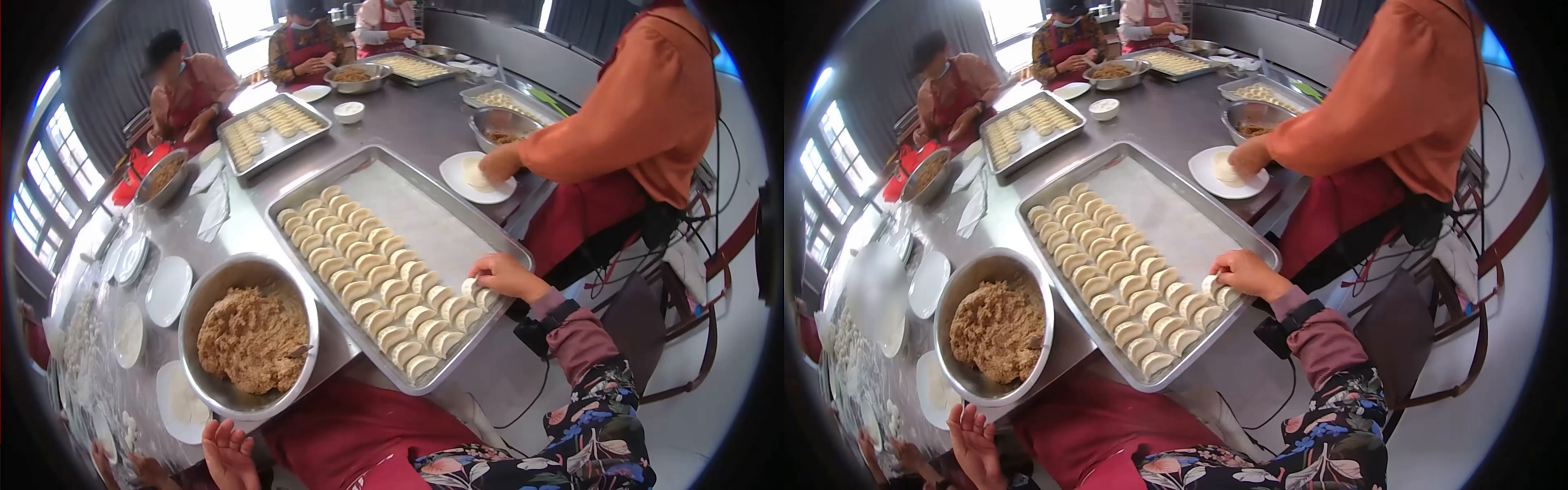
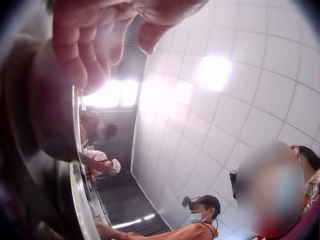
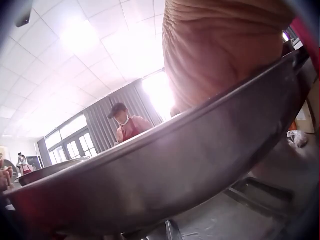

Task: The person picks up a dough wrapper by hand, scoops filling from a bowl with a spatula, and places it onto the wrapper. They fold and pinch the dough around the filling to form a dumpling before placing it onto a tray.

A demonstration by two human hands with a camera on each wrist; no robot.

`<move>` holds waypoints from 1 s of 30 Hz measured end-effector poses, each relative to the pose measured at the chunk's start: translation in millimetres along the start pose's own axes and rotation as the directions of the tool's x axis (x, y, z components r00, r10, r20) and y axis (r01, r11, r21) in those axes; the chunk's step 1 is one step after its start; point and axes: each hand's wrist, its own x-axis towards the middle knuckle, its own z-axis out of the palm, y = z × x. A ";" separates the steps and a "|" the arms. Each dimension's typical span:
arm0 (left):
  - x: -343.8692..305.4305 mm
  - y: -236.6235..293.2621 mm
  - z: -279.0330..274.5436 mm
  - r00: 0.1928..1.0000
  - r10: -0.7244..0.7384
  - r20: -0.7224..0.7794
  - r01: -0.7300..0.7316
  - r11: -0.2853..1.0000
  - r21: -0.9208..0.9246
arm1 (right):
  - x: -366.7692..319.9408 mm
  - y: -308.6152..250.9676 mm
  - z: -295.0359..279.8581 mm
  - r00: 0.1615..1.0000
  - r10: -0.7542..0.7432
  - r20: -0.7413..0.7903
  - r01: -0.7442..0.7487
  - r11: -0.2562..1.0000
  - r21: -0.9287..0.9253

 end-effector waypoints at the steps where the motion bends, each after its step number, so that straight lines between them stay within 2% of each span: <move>1: -2.3 6.6 5.7 0.997 0.027 -0.069 -0.026 0.999 0.020 | -4.4 0.5 -0.8 1.000 0.008 -0.015 -0.008 1.000 -0.001; 2: -7.3 14.1 9.4 0.987 0.061 -0.148 -0.055 0.998 0.043 | -7.8 1.5 -0.9 1.000 0.007 -0.023 -0.007 1.000 0.001; 3: -5.9 -0.3 -1.6 0.967 0.067 -0.247 -0.070 0.998 -0.001 | -7.3 -2.2 -11.4 0.999 0.031 -0.015 -0.031 0.997 -0.067; 5: -6.1 14.6 -8.1 0.918 0.196 -0.345 -0.157 0.978 0.139 | -8.0 4.3 -2.5 0.998 0.059 0.025 -0.059 0.998 0.023; 6: -1.1 23.9 -16.0 0.895 0.163 -0.415 -0.140 0.986 0.084 | -3.8 -12.8 -5.5 0.997 0.063 0.046 -0.064 0.998 0.017; 7: 1.4 32.2 -26.9 0.865 0.132 -0.485 -0.136 0.990 0.026 | -4.9 -7.3 -2.2 0.999 0.051 0.005 -0.051 0.999 0.015; 8: 0.3 37.3 -38.4 0.840 0.177 -0.513 -0.172 0.983 0.058 | -6.6 3.7 0.7 0.997 0.042 -0.066 -0.041 0.999 0.017; 9: -1.5 43.1 -48.6 0.815 0.221 -0.536 -0.202 0.975 0.095 | -7.9 -14.1 -5.3 0.995 -0.012 -0.104 0.002 0.995 -0.097; 11: -2.0 50.4 -65.5 0.729 0.340 -0.594 -0.195 0.935 0.296 | -7.8 -33.1 -4.0 0.985 -0.042 -0.166 0.024 0.994 -0.106; 12: -4.3 49.3 -82.9 0.700 0.365 -0.614 -0.185 0.923 0.337 | -5.5 -47.5 0.2 0.972 -0.099 -0.213 0.075 0.990 -0.119; 13: -2.4 50.6 -94.2 0.687 0.377 -0.621 -0.171 0.915 0.366 | -5.9 -65.8 -3.8 0.976 -0.041 -0.213 0.019 0.994 -0.104; 15: 1.6 52.5 -108.6 0.666 0.398 -0.631 -0.136 0.896 0.422 | -5.5 -100.2 13.7 0.949 -0.212 -0.234 0.197 0.977 -0.085; 16: 6.6 51.3 -114.6 0.684 0.376 -0.625 -0.081 0.891 0.447 | -7.3 -120.0 21.7 0.948 -0.216 -0.234 0.202 0.976 -0.084; 18: 19.0 48.8 -122.0 0.743 0.288 -0.605 0.001 0.902 0.431 | -7.1 -162.2 42.7 0.923 -0.334 -0.192 0.331 0.942 -0.049; 19: 27.6 48.0 -122.3 0.750 0.291 -0.594 -0.003 0.899 0.437 | -8.3 -180.2 52.8 0.920 -0.348 -0.179 0.352 0.936 -0.012; 21: 48.0 43.6 -114.9 0.824 0.280 -0.493 0.051 0.829 0.557 | -9.4 -209.2 70.7 0.916 -0.361 -0.175 0.369 0.929 0.017; 22: 58.6 41.0 -114.5 0.846 0.327 -0.420 0.013 0.776 0.631 | -10.8 -220.7 79.5 0.905 -0.388 -0.172 0.405 0.911 0.077; 23: 66.8 34.7 -114.8 0.850 0.321 -0.418 0.015 0.777 0.629 | -12.8 -228.2 86.6 0.894 -0.415 -0.169 0.438 0.888 0.138; 25: 83.7 23.0 -111.7 0.879 0.432 -0.203 -0.011 0.443 0.897 | -14.6 -235.6 97.7 0.877 -0.447 -0.176 0.473 0.869 0.147; 26: 86.0 21.5 -99.3 0.881 0.461 -0.111 -0.006 0.244 0.970 | -15.0 -237.1 101.5 0.856 -0.484 -0.181 0.511 0.845 0.159; 27: 89.2 17.7 -92.4 0.881 0.460 -0.108 -0.009 0.245 0.969 | -15.9 -237.2 103.9 0.857 -0.483 -0.182 0.510 0.846 0.157; 29: 94.7 9.5 -82.2 0.825 0.558 0.090 -0.054 -0.080 0.995 | -20.0 -233.7 106.4 0.868 -0.469 -0.163 0.494 0.848 0.192; 30: 97.1 6.6 -79.3 0.809 0.578 0.105 -0.025 -0.144 0.989 | -21.7 -230.0 107.1 0.864 -0.471 -0.178 0.500 0.844 0.192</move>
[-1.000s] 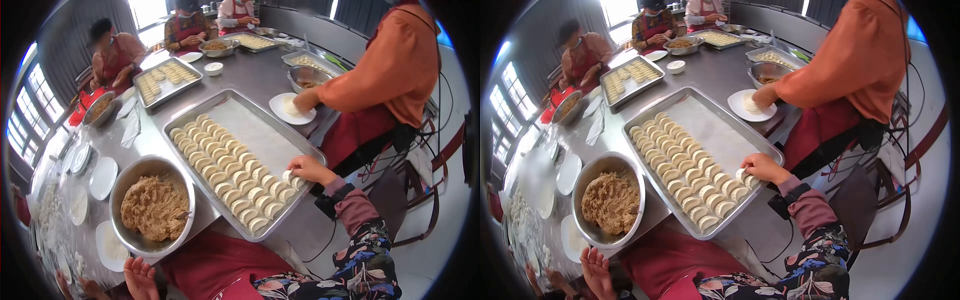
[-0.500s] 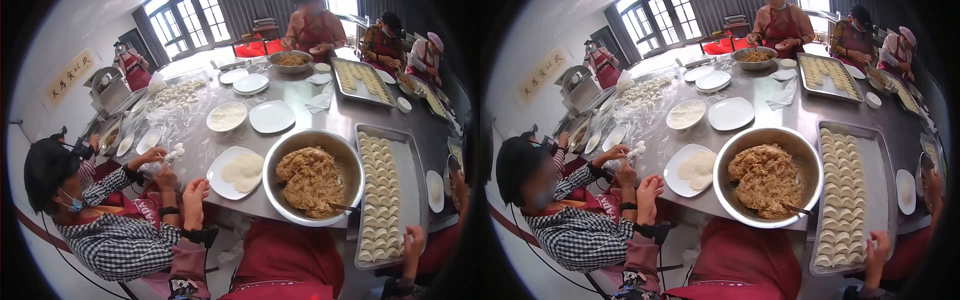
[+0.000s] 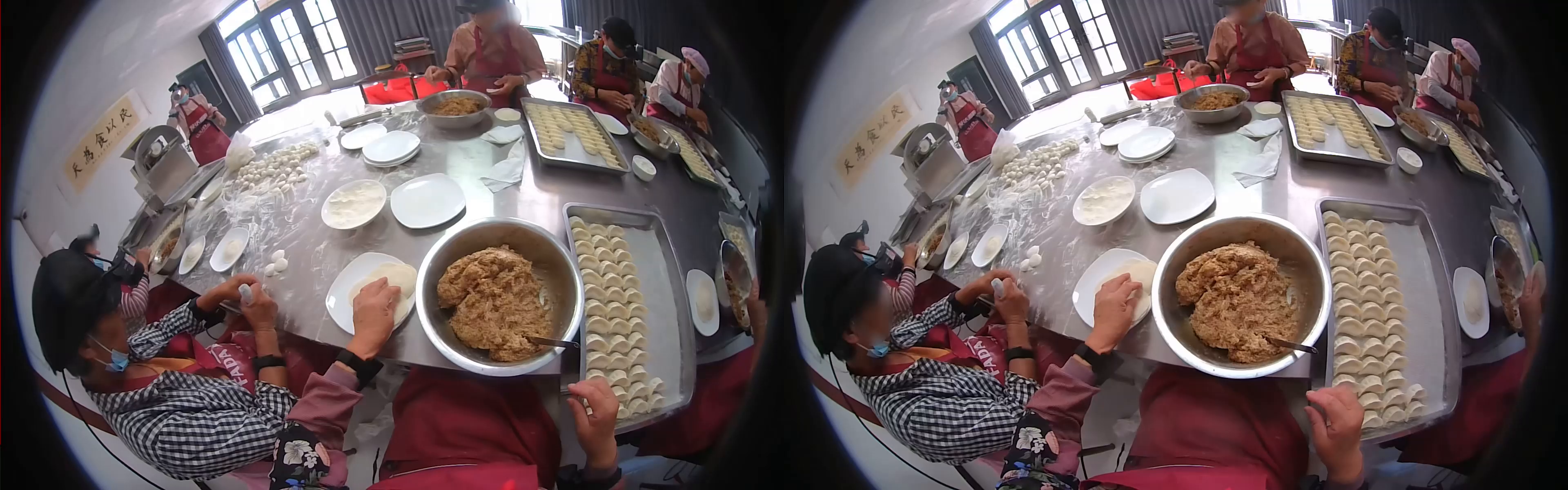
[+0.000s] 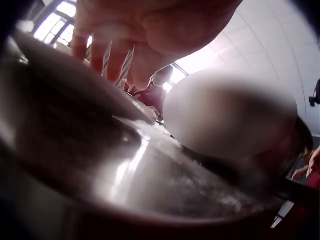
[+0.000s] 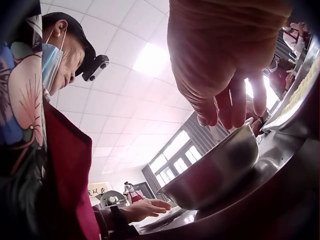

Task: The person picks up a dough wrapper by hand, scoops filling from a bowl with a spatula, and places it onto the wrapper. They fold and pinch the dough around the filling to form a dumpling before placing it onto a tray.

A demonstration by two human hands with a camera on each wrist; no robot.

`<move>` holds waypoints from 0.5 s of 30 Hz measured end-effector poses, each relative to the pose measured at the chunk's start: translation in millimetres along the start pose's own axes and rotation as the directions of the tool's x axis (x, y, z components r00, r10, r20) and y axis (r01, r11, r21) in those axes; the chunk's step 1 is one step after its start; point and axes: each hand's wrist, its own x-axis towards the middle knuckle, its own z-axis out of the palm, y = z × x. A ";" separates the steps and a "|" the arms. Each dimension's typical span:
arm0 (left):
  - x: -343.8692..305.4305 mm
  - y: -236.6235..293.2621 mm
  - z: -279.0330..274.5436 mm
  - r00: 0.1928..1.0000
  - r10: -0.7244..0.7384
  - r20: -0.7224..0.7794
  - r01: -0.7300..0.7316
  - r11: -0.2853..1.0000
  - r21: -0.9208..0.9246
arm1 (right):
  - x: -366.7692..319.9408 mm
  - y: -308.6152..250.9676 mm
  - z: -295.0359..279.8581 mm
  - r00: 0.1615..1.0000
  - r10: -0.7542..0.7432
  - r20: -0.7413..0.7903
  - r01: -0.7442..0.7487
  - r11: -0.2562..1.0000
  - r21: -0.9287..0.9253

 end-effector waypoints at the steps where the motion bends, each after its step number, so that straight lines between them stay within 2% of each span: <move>1: 0.6 1.7 1.9 1.000 0.002 0.002 -0.002 1.000 -0.004 | -2.6 1.3 -1.7 1.000 0.003 -0.002 -0.003 1.000 -0.004; 3: 1.8 3.9 3.4 0.999 0.045 -0.022 -0.043 0.994 0.096 | -7.4 3.0 -4.4 1.000 0.029 -0.010 -0.029 1.000 0.005; 10: -3.1 7.4 -2.8 0.995 0.094 -0.045 -0.087 0.984 0.153 | -16.9 5.2 -1.9 0.999 0.052 0.001 -0.052 0.998 0.018; 13: -5.9 7.2 -8.5 0.997 0.076 -0.022 -0.072 0.990 0.120 | -15.8 2.4 -0.3 0.996 0.086 0.015 -0.086 0.996 0.036; 15: -11.1 9.2 -15.4 1.000 0.022 0.017 -0.022 1.000 0.013 | -12.4 -1.8 -0.4 0.998 0.055 -0.019 -0.054 0.998 0.045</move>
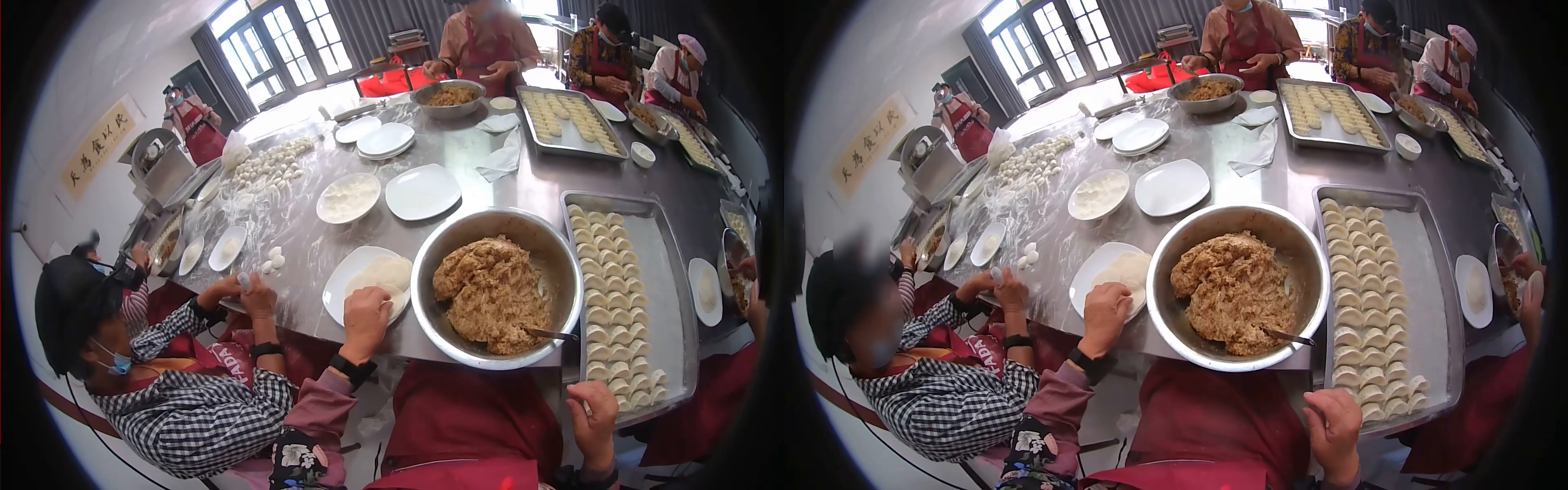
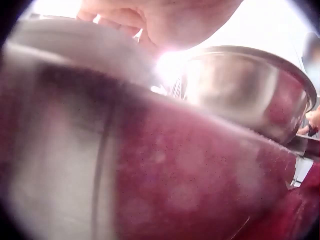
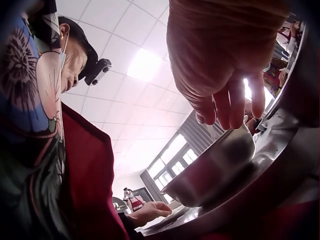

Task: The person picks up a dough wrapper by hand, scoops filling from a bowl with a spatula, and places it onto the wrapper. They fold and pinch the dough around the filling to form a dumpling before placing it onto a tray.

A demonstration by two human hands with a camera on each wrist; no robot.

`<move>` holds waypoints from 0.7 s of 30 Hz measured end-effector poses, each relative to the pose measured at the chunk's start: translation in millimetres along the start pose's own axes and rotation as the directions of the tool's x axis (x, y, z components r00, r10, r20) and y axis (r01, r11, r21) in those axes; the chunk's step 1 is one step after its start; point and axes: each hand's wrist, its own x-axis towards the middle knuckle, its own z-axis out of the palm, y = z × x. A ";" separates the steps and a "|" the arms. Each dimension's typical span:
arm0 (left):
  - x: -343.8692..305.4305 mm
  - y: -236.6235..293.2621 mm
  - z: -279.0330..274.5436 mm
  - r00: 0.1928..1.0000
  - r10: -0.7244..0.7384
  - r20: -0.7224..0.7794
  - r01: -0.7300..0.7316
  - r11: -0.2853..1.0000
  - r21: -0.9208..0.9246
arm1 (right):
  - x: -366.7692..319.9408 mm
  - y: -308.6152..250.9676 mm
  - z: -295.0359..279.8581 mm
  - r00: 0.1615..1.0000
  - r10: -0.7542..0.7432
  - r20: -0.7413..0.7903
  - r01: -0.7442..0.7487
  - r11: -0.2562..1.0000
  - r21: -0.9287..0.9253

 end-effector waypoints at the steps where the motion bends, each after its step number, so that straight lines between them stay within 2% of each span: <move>1: -2.0 3.4 -4.0 1.000 -0.002 0.002 0.002 1.000 0.000 | -0.1 -0.4 0.5 1.000 0.002 0.003 -0.002 1.000 0.000; 4: -10.5 10.8 -11.1 0.997 0.002 0.079 -0.002 1.000 -0.002 | -0.7 -1.2 2.5 0.999 0.021 0.026 -0.022 1.000 0.017; 6: -11.9 12.2 -10.6 0.999 -0.006 0.033 0.005 1.000 0.002 | -0.4 -1.3 5.4 0.999 0.005 0.037 -0.006 1.000 0.017; 13: -19.3 1.9 -12.7 0.998 -0.040 0.057 0.043 0.998 -0.049 | -3.7 -1.0 7.5 1.000 -0.002 0.024 0.002 1.000 0.009; 21: -18.1 -7.0 -9.0 0.988 -0.153 0.005 0.152 0.972 -0.179 | -2.8 -5.0 15.9 1.000 -0.005 0.026 0.005 1.000 0.005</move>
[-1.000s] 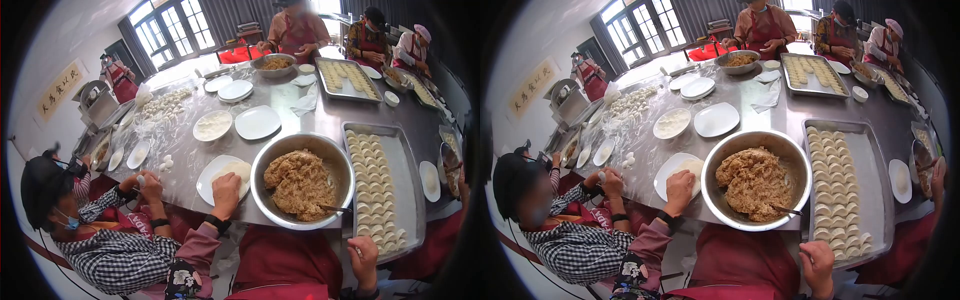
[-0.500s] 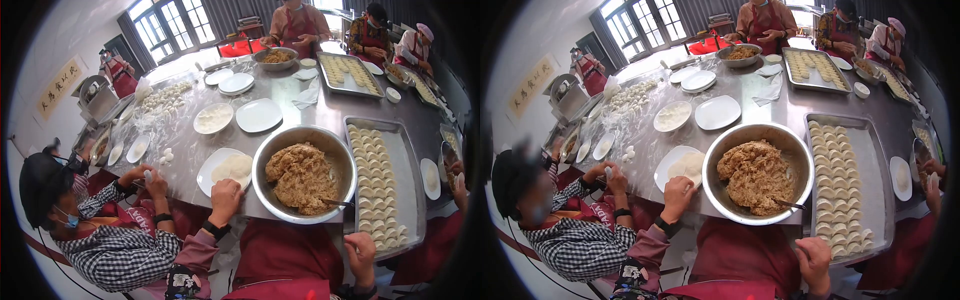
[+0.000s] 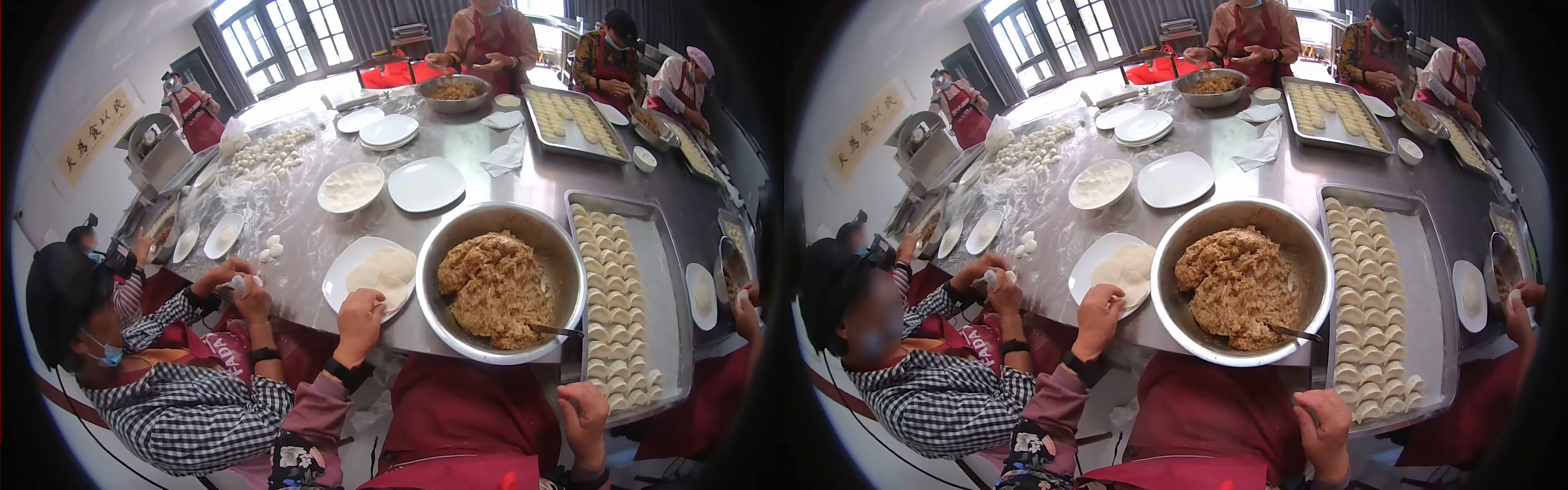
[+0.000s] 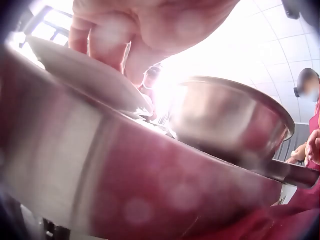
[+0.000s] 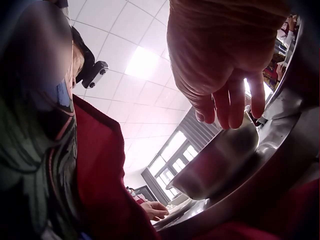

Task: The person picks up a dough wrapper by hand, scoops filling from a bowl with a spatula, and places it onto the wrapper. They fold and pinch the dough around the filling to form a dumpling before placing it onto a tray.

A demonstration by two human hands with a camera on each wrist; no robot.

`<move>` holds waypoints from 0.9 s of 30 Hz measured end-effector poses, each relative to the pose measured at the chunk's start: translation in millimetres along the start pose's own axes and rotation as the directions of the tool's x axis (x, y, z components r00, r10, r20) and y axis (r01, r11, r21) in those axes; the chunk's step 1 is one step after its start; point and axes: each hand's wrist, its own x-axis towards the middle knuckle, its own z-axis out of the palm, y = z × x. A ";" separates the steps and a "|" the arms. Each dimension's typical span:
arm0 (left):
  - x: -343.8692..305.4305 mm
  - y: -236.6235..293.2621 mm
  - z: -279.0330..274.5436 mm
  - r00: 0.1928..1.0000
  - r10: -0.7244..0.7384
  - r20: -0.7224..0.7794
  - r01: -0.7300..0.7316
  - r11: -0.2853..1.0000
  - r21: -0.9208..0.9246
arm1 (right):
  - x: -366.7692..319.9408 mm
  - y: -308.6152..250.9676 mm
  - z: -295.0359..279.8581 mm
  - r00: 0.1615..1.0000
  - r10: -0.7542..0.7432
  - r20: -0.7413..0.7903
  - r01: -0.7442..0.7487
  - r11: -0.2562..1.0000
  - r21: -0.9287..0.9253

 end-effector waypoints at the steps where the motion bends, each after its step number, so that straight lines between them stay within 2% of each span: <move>1: 6.0 3.9 -0.8 1.000 0.003 0.001 -0.003 1.000 -0.004 | 0.4 0.4 1.3 1.000 0.001 -0.003 -0.001 1.000 -0.004; 3: 22.1 15.9 -1.2 0.978 0.207 -0.001 -0.206 0.976 0.072 | 0.4 0.0 2.0 1.000 -0.015 0.025 0.015 1.000 0.008; 7: 42.2 17.3 15.4 0.972 0.232 0.047 -0.236 0.956 0.174 | 0.6 -4.8 2.4 1.000 -0.001 0.009 0.000 1.000 0.012; 9: 47.1 12.3 22.8 0.992 0.114 0.053 -0.124 0.956 0.267 | -1.6 -6.0 1.1 1.000 0.008 0.005 -0.008 1.000 -0.026; 12: 48.2 3.9 27.2 0.998 0.039 0.056 -0.052 0.967 0.248 | -7.3 -2.3 -1.4 1.000 0.028 0.005 -0.028 0.999 -0.034; 15: 47.9 1.5 27.4 0.997 0.043 0.066 -0.058 0.967 0.246 | -8.2 -4.9 0.4 0.999 0.044 -0.010 -0.044 0.999 -0.032; 17: 48.2 1.1 26.7 0.997 0.055 0.053 -0.066 0.968 0.242 | -7.9 -5.7 -1.9 1.000 -0.010 0.004 0.010 1.000 -0.028; 19: 50.6 0.2 26.3 0.994 0.076 0.074 -0.095 0.951 0.293 | -4.1 -13.4 -8.3 0.995 0.022 0.101 -0.020 1.000 -0.022; 23: 44.6 9.0 21.6 0.989 0.140 0.053 -0.149 0.954 0.258 | -2.0 -16.2 -3.7 0.994 -0.003 0.108 -0.001 0.999 0.041; 25: 42.1 9.6 22.9 0.939 0.326 0.108 -0.340 0.925 0.169 | -2.1 -16.3 -2.2 0.992 -0.010 0.122 0.007 1.000 0.029; 26: 40.7 8.1 22.8 0.927 0.339 0.161 -0.366 0.912 0.184 | -4.6 -13.5 -1.1 0.992 -0.004 0.125 0.002 1.000 0.015; 27: 41.0 7.9 21.3 0.929 0.340 0.148 -0.364 0.912 0.189 | -3.2 -12.9 -0.7 0.992 -0.017 0.124 0.015 1.000 0.014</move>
